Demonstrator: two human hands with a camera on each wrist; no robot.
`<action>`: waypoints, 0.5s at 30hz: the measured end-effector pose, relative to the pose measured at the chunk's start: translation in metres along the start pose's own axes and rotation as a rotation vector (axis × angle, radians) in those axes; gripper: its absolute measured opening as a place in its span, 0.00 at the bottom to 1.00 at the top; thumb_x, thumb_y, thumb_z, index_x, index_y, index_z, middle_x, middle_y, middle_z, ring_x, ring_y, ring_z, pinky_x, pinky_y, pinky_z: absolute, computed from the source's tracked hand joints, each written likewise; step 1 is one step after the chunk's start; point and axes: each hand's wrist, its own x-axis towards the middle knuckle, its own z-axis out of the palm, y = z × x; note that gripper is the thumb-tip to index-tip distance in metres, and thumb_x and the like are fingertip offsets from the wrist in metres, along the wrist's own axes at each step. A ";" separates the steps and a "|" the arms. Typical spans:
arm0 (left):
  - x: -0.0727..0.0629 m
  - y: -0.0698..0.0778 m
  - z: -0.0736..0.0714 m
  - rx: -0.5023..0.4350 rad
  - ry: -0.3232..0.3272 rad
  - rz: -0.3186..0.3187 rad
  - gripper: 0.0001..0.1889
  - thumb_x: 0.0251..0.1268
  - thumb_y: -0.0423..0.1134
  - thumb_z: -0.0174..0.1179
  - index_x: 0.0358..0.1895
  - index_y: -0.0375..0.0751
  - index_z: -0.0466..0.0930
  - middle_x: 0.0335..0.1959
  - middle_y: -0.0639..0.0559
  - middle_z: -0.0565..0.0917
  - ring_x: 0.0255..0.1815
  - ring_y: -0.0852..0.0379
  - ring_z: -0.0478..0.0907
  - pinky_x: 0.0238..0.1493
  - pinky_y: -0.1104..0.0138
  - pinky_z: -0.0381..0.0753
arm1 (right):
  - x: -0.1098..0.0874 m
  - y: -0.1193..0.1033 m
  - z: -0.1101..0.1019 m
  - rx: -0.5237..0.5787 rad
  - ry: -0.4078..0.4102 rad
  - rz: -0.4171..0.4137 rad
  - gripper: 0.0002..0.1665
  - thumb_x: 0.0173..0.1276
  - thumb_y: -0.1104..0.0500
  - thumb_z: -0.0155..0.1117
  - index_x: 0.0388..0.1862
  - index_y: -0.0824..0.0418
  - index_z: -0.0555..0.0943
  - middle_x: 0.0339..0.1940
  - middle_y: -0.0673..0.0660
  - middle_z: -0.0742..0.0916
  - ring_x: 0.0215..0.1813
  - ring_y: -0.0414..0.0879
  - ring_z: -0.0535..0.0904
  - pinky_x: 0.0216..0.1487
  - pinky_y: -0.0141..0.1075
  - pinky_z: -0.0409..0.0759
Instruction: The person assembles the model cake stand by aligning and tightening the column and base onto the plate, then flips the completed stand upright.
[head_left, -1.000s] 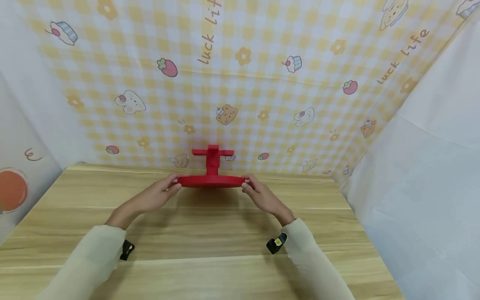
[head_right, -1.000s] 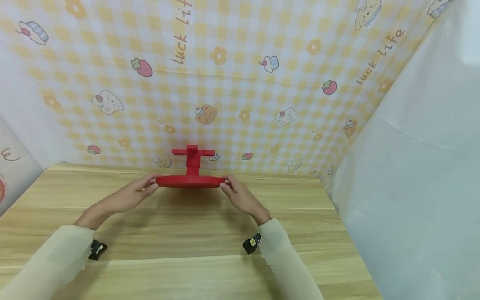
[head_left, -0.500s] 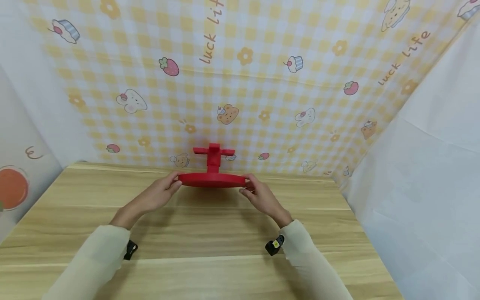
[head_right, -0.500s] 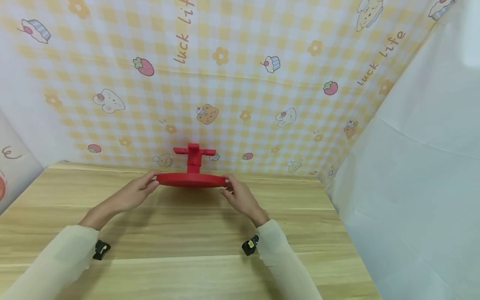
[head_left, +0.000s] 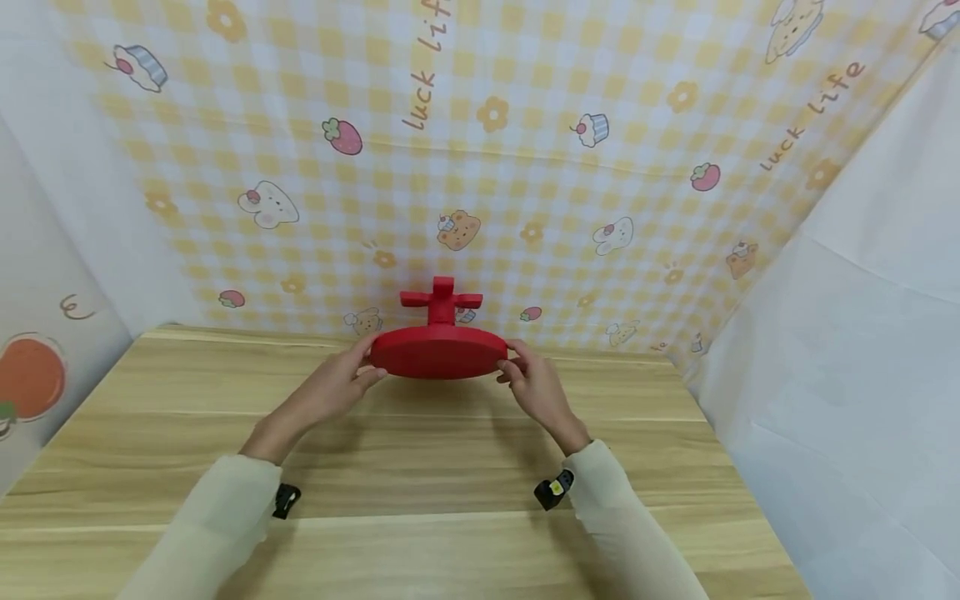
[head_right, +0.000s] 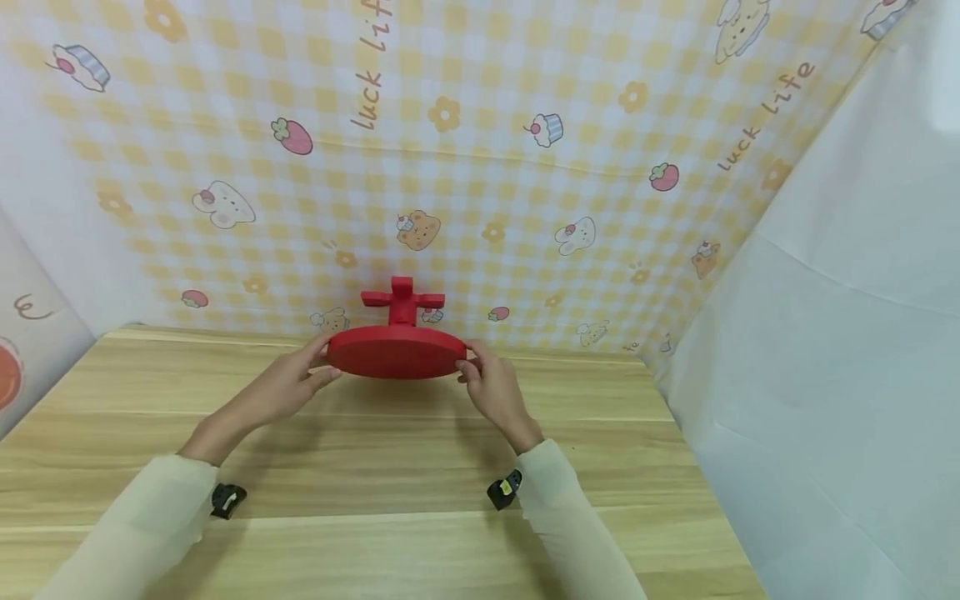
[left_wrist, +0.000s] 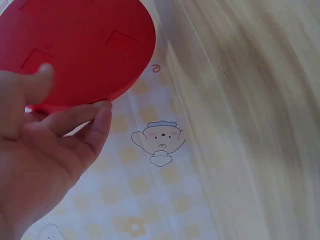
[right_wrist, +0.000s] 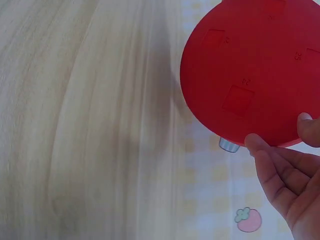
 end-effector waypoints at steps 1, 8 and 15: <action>0.002 0.001 0.001 0.042 0.024 0.008 0.28 0.75 0.32 0.52 0.74 0.35 0.58 0.63 0.33 0.77 0.62 0.37 0.78 0.58 0.46 0.79 | 0.000 0.000 -0.001 -0.010 0.003 -0.006 0.17 0.74 0.65 0.58 0.60 0.58 0.79 0.39 0.61 0.91 0.33 0.49 0.89 0.31 0.34 0.85; 0.008 0.007 0.002 0.364 0.189 0.074 0.19 0.72 0.31 0.56 0.63 0.26 0.70 0.39 0.36 0.87 0.20 0.57 0.76 0.25 0.64 0.79 | 0.000 -0.006 -0.011 -0.044 -0.042 -0.032 0.21 0.75 0.60 0.59 0.65 0.56 0.78 0.34 0.58 0.91 0.30 0.51 0.88 0.18 0.33 0.76; 0.007 0.022 -0.010 0.475 0.128 0.066 0.14 0.70 0.34 0.60 0.53 0.29 0.76 0.31 0.44 0.87 0.20 0.58 0.76 0.21 0.67 0.76 | 0.002 -0.011 -0.021 -0.152 -0.047 -0.039 0.18 0.74 0.57 0.61 0.61 0.54 0.81 0.34 0.53 0.90 0.31 0.46 0.86 0.24 0.35 0.77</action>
